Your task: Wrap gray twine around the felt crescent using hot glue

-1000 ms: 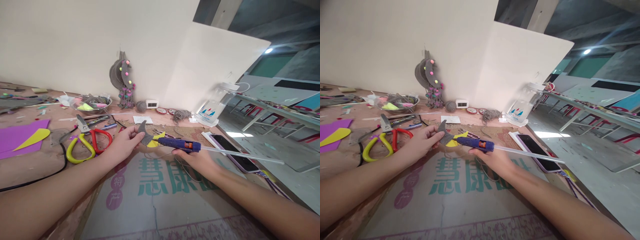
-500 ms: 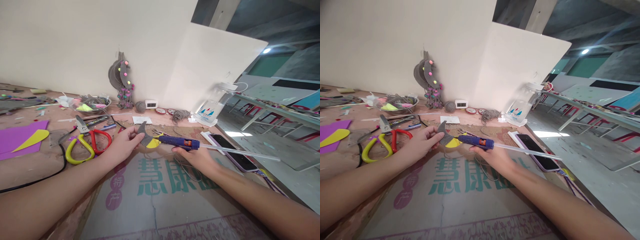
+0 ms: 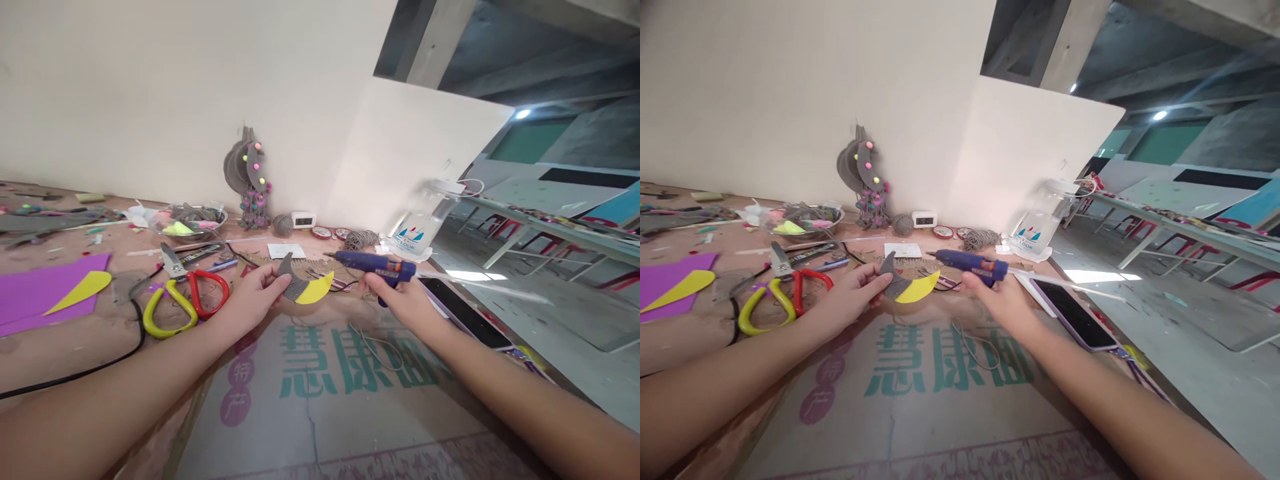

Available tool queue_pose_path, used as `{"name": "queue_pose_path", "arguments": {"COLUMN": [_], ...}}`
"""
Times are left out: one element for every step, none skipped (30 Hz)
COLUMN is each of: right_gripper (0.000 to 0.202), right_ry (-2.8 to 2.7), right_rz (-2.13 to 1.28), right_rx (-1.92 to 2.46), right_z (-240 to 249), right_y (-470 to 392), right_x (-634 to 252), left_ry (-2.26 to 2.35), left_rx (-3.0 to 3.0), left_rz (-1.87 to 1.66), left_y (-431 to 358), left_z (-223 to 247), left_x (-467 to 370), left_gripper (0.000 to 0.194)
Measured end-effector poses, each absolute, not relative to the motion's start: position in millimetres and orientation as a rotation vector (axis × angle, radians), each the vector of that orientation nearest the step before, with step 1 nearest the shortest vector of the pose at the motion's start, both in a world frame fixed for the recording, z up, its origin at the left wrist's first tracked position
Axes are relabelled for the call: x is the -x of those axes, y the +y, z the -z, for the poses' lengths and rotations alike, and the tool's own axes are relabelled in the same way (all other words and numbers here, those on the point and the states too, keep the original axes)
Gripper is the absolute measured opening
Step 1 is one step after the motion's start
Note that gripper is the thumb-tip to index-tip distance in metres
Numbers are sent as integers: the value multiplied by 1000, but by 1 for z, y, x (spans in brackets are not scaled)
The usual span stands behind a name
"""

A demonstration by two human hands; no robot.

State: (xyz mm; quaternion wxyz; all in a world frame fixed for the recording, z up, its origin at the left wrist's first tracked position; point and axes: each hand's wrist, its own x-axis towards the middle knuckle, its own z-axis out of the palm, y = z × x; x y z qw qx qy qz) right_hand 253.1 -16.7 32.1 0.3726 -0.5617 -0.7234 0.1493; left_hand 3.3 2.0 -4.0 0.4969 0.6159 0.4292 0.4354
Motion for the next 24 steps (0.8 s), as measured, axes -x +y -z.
{"name": "queue_pose_path", "arguments": {"right_gripper": [37, 39, 39, 40, 39, 38, 37, 36, 36, 35, 35, 34, 33, 31, 30, 29, 30, 31, 33, 35, 35, 35, 33, 32], "right_ry": [-1860, -1866, -1869, -1876, -1891, -1914, -1933, -1961, -1995, -1985, -1980, -1981, -1988, -2000, -2013, -2023, -2031, -2035, -2037, -2040, -2044, -2050, -2055, -2056], "right_rz": [-373, -378, -399, -426, -452, -468, -454, -432, -413, -384, -383, -385, -393, -403, -415, -426, -435, -442, -447, -453, -459, -466, -472, -471], "right_rx": [1414, 1397, 1389, 1385, 1383, 1386, 1396, 1397, 1398, 1416, 1422, 1427, 1434, 1440, 1446, 1454, 1465, 1476, 1487, 1494, 1494, 1489, 1481, 1475], "right_z": [-41, -50, -58, -66, -72, -76, -79, -79, -76, -72, -66, -58, -50, -41, -33, -25, -19, -14, -10, -9, -9, -10, -13, -17], "right_y": [-16, -15, -12, -7, -1, 8, 19, 33, 47, 62, 77, 92, 105, 116, 125, 132, 137, 140, 141, 142, 141, 139, 136, 132], "right_x": [-254, -254, -254, -253, -252, -250, -248, -244, -241, -236, -231, -226, -221, -216, -212, -208, -205, -203, -202, -203, -204, -206, -209, -213], "left_ry": [1031, 1021, 1010, 998, 987, 977, 967, 959, 955, 953, 957, 964, 972, 978, 982, 982, 983, 984, 986, 987, 987, 983, 980, 975], "left_rx": [-1492, -1496, -1499, -1501, -1500, -1500, -1498, -1497, -1501, -1508, -1517, -1527, -1535, -1539, -1537, -1533, -1530, -1527, -1526, -1525, -1523, -1518, -1508, -1492], "left_rz": [-1045, -1034, -1023, -1015, -1010, -1009, -1009, -1009, -1006, -1002, -997, -993, -988, -981, -975, -969, -965, -964, -965, -966, -966, -965, -965, -967], "left_y": [2, 2, 2, 2, 2, 2, 2, 2, 3, 3, 4, 4, 4, 5, 5, 5, 5, 5, 5, 5, 5, 5, 5, 5], "left_z": [4, 4, 3, 3, 3, 4, 4, 5, 6, 7, 7, 8, 8, 9, 8, 8, 8, 8, 7, 7, 7, 7, 6, 6], "left_x": [-4, -4, -4, -4, -5, -5, -5, -5, -5, -5, -5, -5, -5, -5, -5, -5, -5, -5, -5, -5, -5, -5, -5, -5], "left_gripper": [25, 25, 25, 26, 26, 26, 26, 26, 25, 25, 25, 26, 26, 26, 26, 26, 25, 25, 25, 24, 24, 24, 24, 24]}}
